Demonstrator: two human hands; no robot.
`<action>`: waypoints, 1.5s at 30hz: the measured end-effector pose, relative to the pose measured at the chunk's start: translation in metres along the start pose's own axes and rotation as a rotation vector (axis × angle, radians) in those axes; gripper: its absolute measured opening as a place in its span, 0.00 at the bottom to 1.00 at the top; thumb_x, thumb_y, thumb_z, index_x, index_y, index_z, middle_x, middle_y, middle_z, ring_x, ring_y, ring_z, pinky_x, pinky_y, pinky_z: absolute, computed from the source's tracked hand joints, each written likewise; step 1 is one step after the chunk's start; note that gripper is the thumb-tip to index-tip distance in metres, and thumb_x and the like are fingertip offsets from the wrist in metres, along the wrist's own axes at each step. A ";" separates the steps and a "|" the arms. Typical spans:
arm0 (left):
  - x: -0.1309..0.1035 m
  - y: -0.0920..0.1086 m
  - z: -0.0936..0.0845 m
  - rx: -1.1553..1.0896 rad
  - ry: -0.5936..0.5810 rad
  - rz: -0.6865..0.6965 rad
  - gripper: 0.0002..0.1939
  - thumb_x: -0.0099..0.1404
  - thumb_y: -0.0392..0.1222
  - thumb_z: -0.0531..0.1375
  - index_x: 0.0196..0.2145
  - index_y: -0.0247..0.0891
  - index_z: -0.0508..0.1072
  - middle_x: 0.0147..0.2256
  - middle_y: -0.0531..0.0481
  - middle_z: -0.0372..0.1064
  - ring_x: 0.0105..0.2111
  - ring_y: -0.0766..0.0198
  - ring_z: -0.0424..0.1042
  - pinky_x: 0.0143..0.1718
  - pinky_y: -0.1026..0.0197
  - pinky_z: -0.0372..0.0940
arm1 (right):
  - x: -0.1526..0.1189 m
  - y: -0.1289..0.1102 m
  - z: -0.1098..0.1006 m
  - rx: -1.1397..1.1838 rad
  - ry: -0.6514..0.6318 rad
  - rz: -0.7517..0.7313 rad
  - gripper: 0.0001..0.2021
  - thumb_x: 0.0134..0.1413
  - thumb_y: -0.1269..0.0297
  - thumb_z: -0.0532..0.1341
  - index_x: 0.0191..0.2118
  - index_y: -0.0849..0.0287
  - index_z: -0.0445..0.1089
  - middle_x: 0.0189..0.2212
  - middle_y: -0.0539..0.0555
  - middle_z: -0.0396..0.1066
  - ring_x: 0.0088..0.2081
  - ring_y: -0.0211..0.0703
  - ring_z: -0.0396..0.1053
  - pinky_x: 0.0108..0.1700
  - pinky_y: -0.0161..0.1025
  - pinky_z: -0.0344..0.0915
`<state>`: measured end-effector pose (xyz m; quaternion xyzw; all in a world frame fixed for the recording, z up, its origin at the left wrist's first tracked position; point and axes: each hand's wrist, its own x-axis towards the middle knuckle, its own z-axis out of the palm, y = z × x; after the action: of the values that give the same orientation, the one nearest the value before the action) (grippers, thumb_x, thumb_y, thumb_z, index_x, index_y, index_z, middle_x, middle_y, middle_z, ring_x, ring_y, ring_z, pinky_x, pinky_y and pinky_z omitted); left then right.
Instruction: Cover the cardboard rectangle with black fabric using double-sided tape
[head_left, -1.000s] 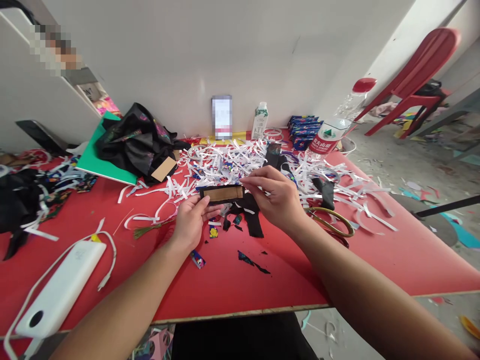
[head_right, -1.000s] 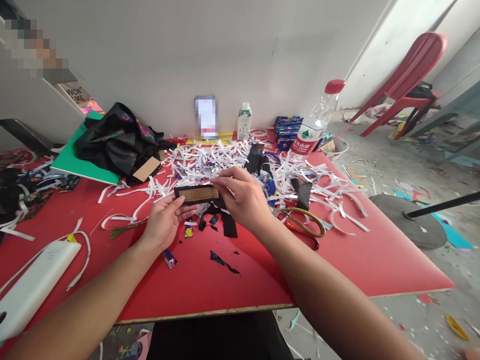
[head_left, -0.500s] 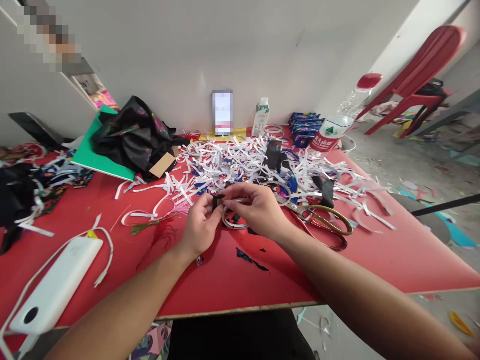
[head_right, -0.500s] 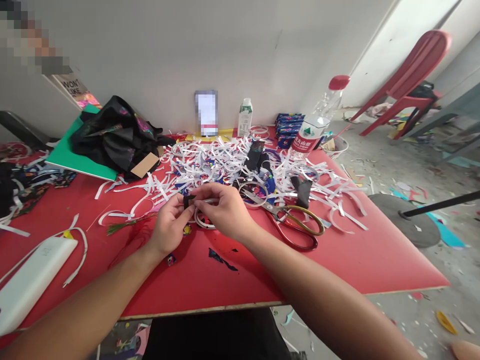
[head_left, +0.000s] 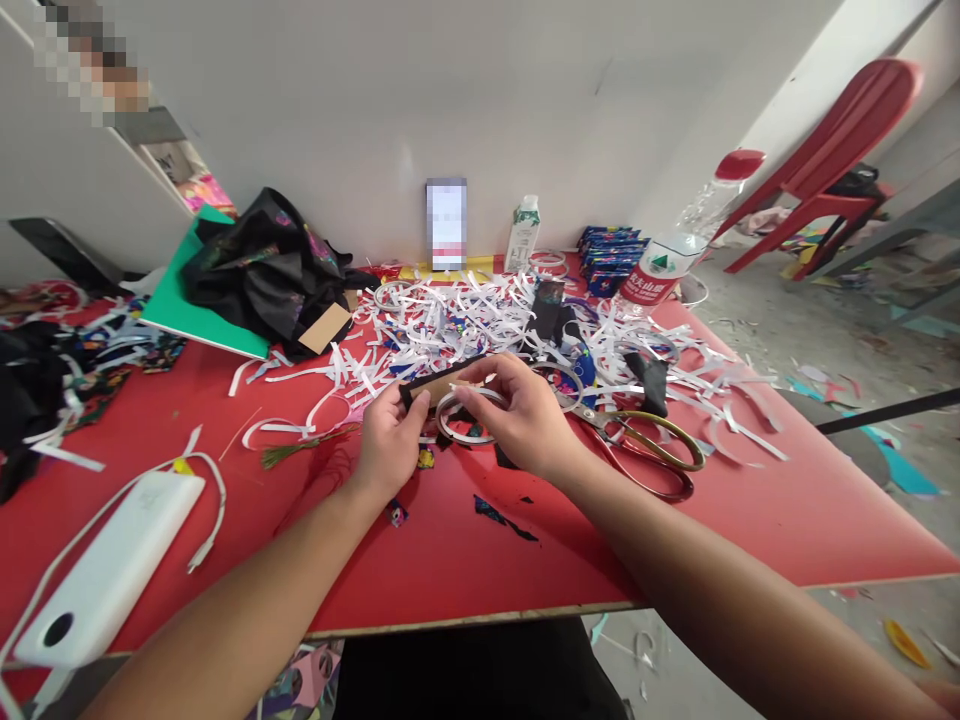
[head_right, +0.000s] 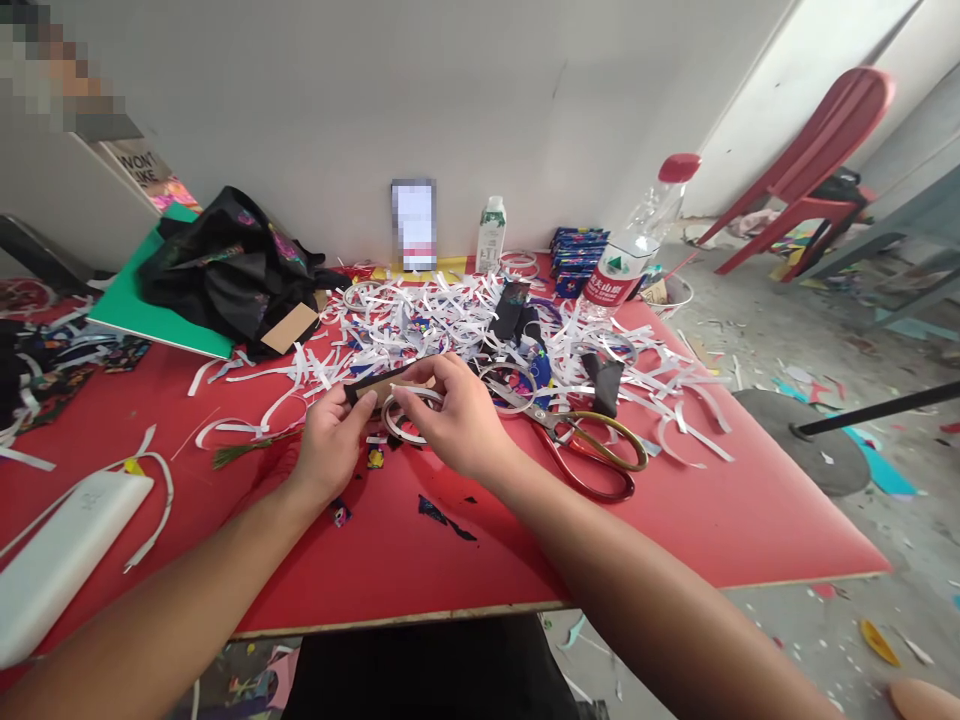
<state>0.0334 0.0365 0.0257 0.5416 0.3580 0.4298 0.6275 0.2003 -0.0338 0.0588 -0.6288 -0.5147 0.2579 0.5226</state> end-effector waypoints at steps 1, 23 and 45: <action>0.001 0.000 0.000 -0.008 0.017 0.011 0.20 0.64 0.56 0.72 0.43 0.38 0.79 0.40 0.44 0.83 0.38 0.54 0.83 0.40 0.56 0.77 | 0.001 0.000 -0.002 0.011 -0.027 0.042 0.08 0.60 0.58 0.66 0.40 0.56 0.77 0.38 0.55 0.77 0.35 0.45 0.73 0.38 0.41 0.71; 0.018 0.006 -0.010 -0.106 0.203 0.028 0.19 0.59 0.57 0.73 0.35 0.39 0.78 0.32 0.48 0.79 0.36 0.51 0.83 0.36 0.54 0.78 | 0.016 0.008 -0.028 -0.006 -0.132 -0.083 0.11 0.66 0.61 0.64 0.44 0.54 0.85 0.39 0.56 0.82 0.41 0.49 0.78 0.46 0.47 0.73; 0.009 0.003 -0.009 0.084 0.077 0.020 0.19 0.63 0.57 0.70 0.35 0.36 0.82 0.27 0.47 0.79 0.22 0.56 0.78 0.22 0.58 0.74 | 0.023 0.030 -0.022 -0.055 0.043 -0.036 0.12 0.66 0.58 0.60 0.47 0.55 0.79 0.36 0.52 0.82 0.37 0.47 0.79 0.42 0.44 0.69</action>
<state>0.0284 0.0486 0.0274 0.5540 0.3942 0.4413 0.5856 0.2381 -0.0192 0.0426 -0.6388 -0.5215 0.2206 0.5209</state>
